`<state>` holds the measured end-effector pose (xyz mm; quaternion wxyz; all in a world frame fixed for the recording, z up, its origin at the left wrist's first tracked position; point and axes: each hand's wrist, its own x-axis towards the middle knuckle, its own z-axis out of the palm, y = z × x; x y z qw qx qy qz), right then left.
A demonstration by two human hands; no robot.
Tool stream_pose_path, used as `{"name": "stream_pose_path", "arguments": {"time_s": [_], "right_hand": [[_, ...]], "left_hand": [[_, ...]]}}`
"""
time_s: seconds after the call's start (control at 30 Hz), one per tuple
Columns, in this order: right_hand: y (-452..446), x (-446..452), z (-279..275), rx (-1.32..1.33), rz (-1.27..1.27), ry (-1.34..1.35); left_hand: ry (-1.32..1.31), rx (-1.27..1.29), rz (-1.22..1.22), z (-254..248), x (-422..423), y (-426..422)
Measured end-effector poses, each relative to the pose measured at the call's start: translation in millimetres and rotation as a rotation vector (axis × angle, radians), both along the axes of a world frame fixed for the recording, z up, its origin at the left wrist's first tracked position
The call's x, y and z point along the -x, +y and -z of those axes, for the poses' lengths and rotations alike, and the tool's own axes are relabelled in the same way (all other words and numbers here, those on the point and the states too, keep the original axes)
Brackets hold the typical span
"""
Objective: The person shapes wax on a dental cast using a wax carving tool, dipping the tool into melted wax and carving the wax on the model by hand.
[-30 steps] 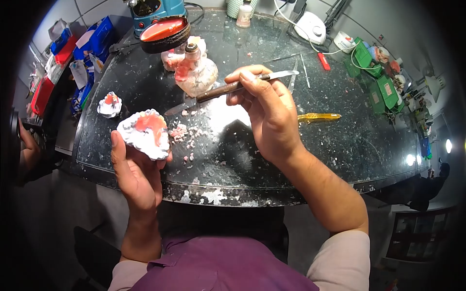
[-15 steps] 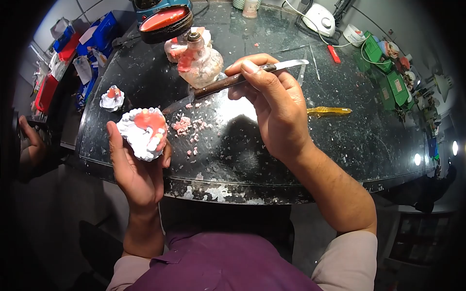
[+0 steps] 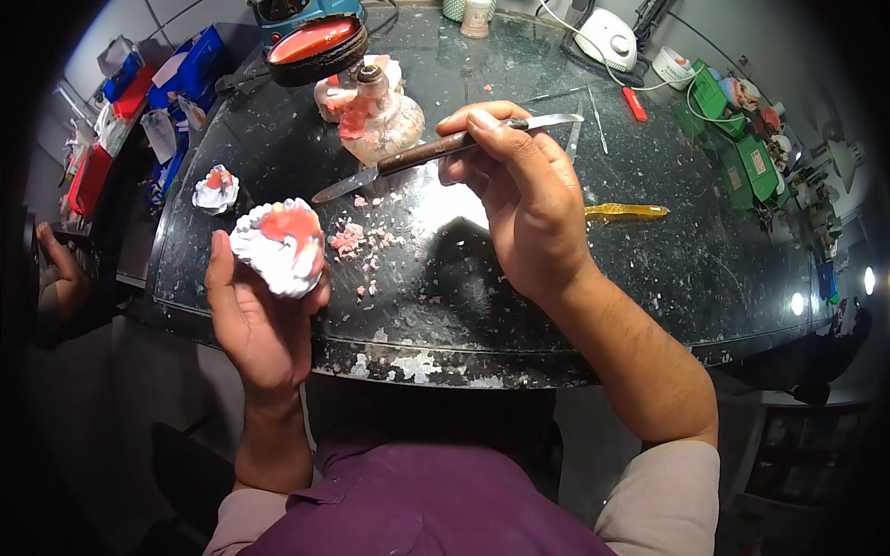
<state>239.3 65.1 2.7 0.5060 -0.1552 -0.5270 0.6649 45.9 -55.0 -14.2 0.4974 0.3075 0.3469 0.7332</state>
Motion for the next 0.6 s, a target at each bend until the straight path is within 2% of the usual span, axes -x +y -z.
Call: {"name": "stream_pose_path", "arguments": {"time_s": [0.1,0.17,0.23,0.33,0.47,0.6], "right_hand": [[3,-1,1,0.1,-0.073,0.099],[1,0,-3,0.258,0.067,0.114],[1,0,-4,0.255,0.104,0.105],[0,1,-5,0.253,0.138,0.069],[0,1,-4,0.253,0.116,0.053],[1,0,-4,0.273,0.114,0.088]], "left_hand": [[-0.017,0.095,-0.031,-2,-2,1],[0.029,0.052,0.034,-2,0,2],[0.047,-0.006,0.122,-1,5,2],[0.133,-0.026,0.122,10,13,0],[0.065,-0.109,0.111,17,14,-3],[0.242,-0.117,0.105,13,10,-6]]}}
